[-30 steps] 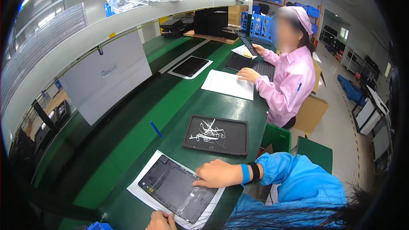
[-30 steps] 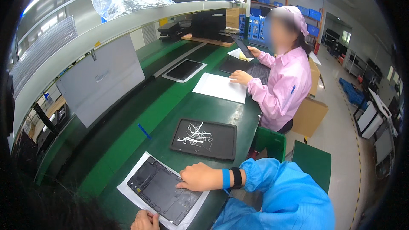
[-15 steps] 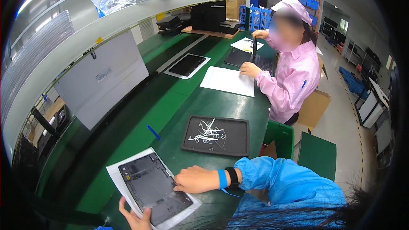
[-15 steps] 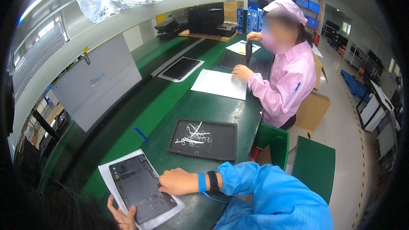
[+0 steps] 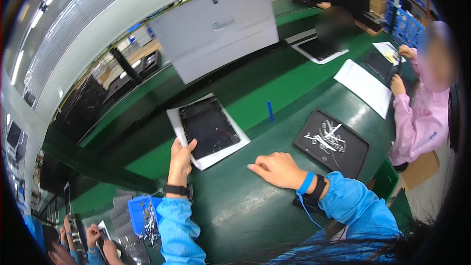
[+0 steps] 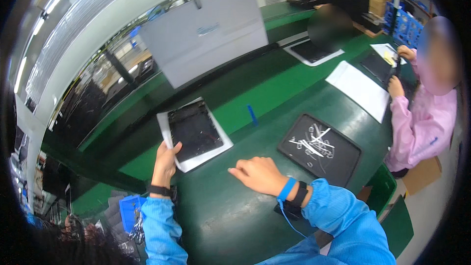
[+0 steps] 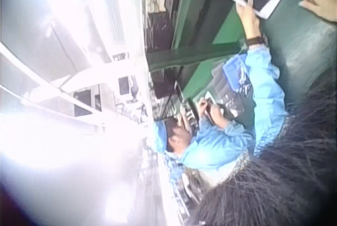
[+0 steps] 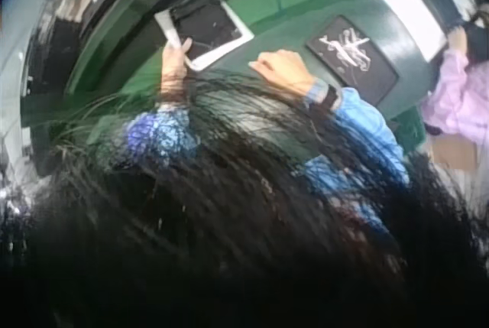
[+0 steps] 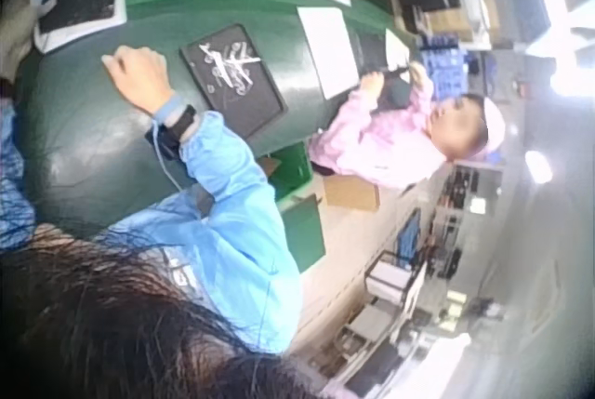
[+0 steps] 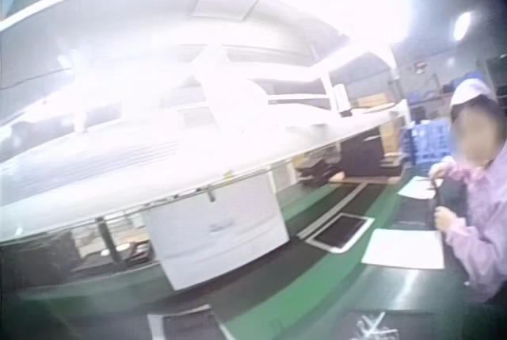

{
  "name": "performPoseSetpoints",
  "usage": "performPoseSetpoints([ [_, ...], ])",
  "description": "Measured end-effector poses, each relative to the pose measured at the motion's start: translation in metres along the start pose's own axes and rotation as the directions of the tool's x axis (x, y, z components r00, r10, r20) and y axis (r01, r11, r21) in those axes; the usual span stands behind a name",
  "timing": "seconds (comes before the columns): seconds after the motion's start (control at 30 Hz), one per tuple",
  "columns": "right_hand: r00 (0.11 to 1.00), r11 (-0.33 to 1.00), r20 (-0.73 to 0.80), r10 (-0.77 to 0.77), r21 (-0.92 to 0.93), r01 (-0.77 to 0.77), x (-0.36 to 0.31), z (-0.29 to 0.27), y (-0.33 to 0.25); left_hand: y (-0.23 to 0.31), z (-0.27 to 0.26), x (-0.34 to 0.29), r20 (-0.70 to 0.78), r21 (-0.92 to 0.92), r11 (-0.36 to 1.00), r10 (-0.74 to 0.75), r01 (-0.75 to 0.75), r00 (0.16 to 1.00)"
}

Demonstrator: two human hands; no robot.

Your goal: Assembling the internal components and backing of a tablet device on a factory line.

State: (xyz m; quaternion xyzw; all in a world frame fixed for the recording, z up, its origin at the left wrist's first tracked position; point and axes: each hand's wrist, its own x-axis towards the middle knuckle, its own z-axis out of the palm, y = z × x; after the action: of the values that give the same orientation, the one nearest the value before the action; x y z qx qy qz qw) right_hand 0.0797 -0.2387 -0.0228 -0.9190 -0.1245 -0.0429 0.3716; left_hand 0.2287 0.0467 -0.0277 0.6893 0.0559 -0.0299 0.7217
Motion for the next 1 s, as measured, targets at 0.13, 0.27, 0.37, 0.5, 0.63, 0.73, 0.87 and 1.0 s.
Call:
performPoseSetpoints([
  [0.13, 0.998, 0.998, 0.011, 0.054, 0.043, -0.054, 0.005, -0.001, -0.004, 0.003, -0.009, 0.018, -0.05, 0.046, 0.999, 0.021, -0.019, 0.999],
  [0.27, 0.999, 0.997, -0.004, 0.051, 0.065, -0.051, 0.004, -0.001, -0.005, 0.008, -0.018, 0.033, -0.137, 0.254, 0.967, 0.057, -0.02, 0.989],
  [0.37, 0.996, 0.993, 0.033, 0.08, 0.084, -0.082, 0.006, -0.004, -0.013, -0.005, -0.03, 0.036, -0.189, 0.589, 0.799, 0.28, -0.119, 0.941],
  [0.5, 0.994, 0.991, 0.012, 0.111, 0.08, -0.112, 0.004, -0.003, -0.005, 0.002, 0.005, 0.005, -0.044, 0.899, 0.399, 0.493, -0.181, 0.869],
  [0.63, 0.994, 0.987, -0.008, 0.104, 0.123, -0.103, 0.004, -0.002, -0.005, -0.014, 0.022, -0.017, 0.201, 0.864, 0.342, 0.437, -0.368, 0.877],
  [0.73, 0.995, 0.987, -0.023, 0.094, 0.129, -0.091, 0.004, -0.001, -0.007, -0.008, 0.034, -0.031, 0.218, 0.867, 0.338, 0.402, -0.366, 0.889],
  [0.87, 0.994, 0.988, -0.028, 0.103, 0.118, -0.099, 0.004, -0.003, -0.009, -0.007, 0.037, -0.033, 0.211, 0.88, 0.297, 0.454, -0.37, 0.866],
  [1.0, 0.991, 0.986, 0.02, 0.132, 0.095, -0.134, 0.005, -0.006, -0.01, -0.013, 0.035, -0.031, 0.195, 0.89, 0.263, 0.521, -0.373, 0.831],
])
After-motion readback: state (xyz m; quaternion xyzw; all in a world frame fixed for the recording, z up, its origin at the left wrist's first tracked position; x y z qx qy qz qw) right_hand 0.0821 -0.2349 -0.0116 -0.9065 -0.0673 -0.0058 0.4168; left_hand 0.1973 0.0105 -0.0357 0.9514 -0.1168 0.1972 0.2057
